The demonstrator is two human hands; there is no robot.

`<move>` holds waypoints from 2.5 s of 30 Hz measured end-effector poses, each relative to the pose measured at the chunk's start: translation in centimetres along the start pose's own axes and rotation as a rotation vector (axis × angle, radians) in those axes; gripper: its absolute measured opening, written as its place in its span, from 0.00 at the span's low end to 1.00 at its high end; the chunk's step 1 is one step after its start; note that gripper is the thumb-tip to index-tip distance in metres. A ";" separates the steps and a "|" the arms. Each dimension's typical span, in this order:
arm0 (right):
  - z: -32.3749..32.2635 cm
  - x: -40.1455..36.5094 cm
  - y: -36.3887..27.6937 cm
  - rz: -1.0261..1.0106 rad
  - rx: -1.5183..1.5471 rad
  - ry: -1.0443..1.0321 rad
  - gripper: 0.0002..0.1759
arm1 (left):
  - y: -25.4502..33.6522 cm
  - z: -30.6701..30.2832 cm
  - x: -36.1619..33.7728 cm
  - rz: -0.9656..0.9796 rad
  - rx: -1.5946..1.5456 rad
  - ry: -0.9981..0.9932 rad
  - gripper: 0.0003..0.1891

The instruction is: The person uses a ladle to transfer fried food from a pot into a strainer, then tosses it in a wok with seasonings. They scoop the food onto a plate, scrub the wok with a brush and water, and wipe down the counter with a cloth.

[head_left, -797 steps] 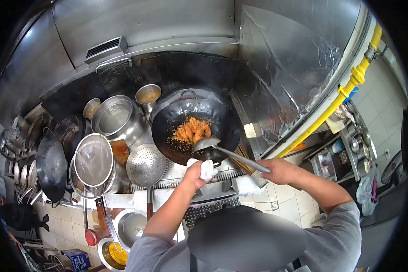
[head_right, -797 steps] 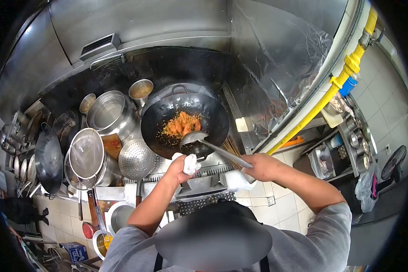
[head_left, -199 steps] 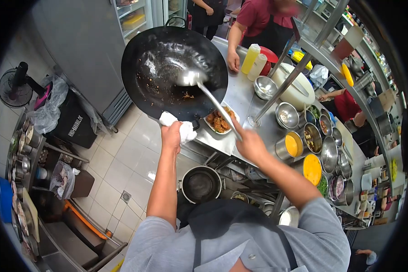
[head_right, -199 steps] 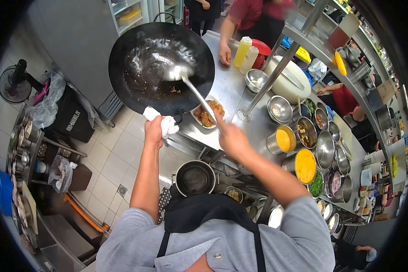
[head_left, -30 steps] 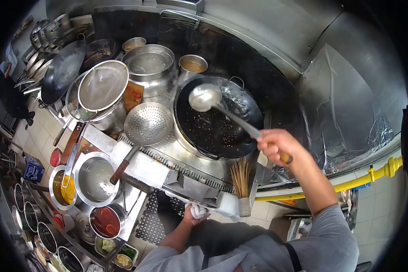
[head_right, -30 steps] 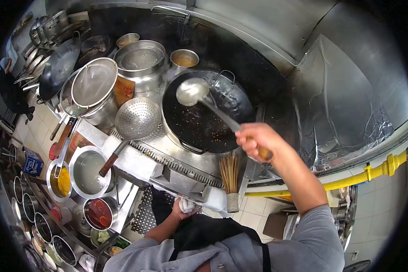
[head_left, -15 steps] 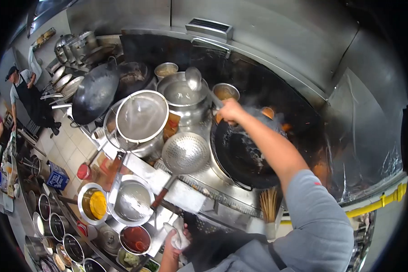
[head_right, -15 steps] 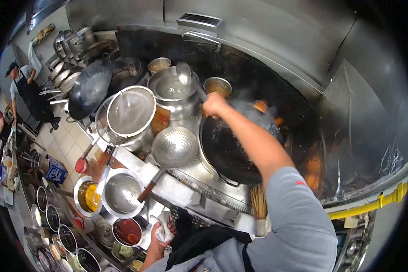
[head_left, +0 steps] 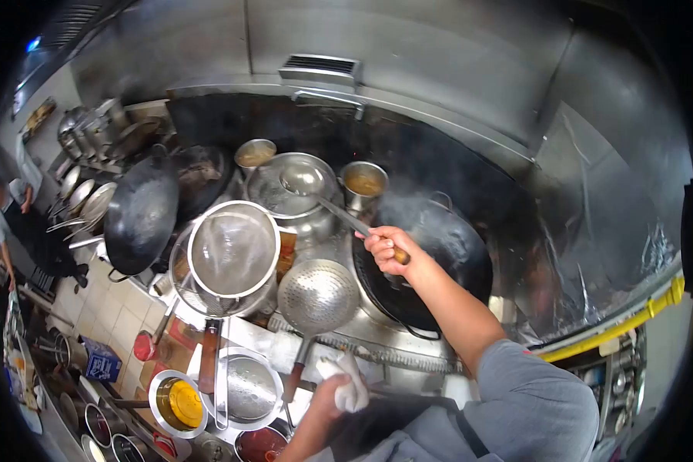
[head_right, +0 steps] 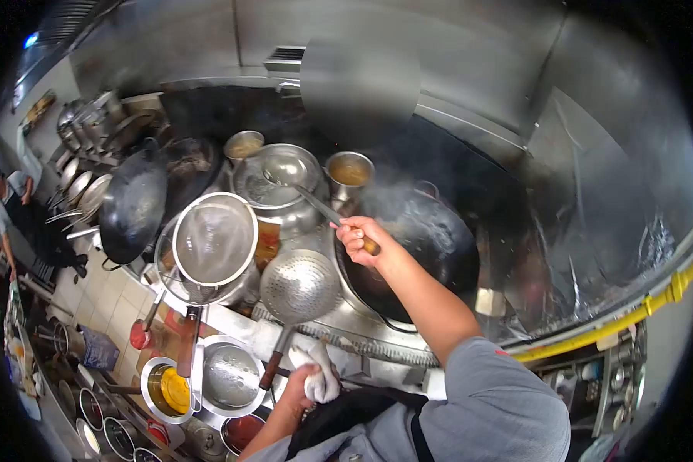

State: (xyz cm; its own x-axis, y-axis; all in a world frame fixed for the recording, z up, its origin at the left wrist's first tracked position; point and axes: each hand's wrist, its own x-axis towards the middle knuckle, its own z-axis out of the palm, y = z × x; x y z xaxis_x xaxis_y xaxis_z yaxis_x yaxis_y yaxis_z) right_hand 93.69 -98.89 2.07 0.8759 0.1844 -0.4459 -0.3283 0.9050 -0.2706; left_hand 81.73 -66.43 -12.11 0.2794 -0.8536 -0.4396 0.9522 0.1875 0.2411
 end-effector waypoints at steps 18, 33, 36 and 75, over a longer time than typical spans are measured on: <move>-10.0 -25.8 13.3 -0.421 -0.345 0.638 0.05 | -6.1 15.2 8.8 -0.258 0.072 -0.148 0.25; -20.4 -38.0 22.0 -0.292 -0.763 1.168 0.28 | -3.8 16.8 7.5 -0.349 -0.356 -0.479 0.19; -14.4 -37.3 18.4 -0.809 -0.814 0.924 0.30 | -3.8 15.9 5.7 -0.295 -0.386 -0.460 0.20; -14.1 -21.1 -4.0 -0.008 -1.262 0.803 0.15 | 8.0 7.3 -3.4 1.000 2.722 0.491 0.05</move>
State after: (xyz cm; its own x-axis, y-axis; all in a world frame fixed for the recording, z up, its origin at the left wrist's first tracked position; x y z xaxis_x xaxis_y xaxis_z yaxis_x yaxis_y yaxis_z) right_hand 71.57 -111.79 0.56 0.5935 -0.4524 -0.6656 -0.7730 -0.0903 -0.6279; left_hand 87.50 -65.56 -2.36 0.4832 -0.8277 0.2854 -0.8505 -0.5212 -0.0713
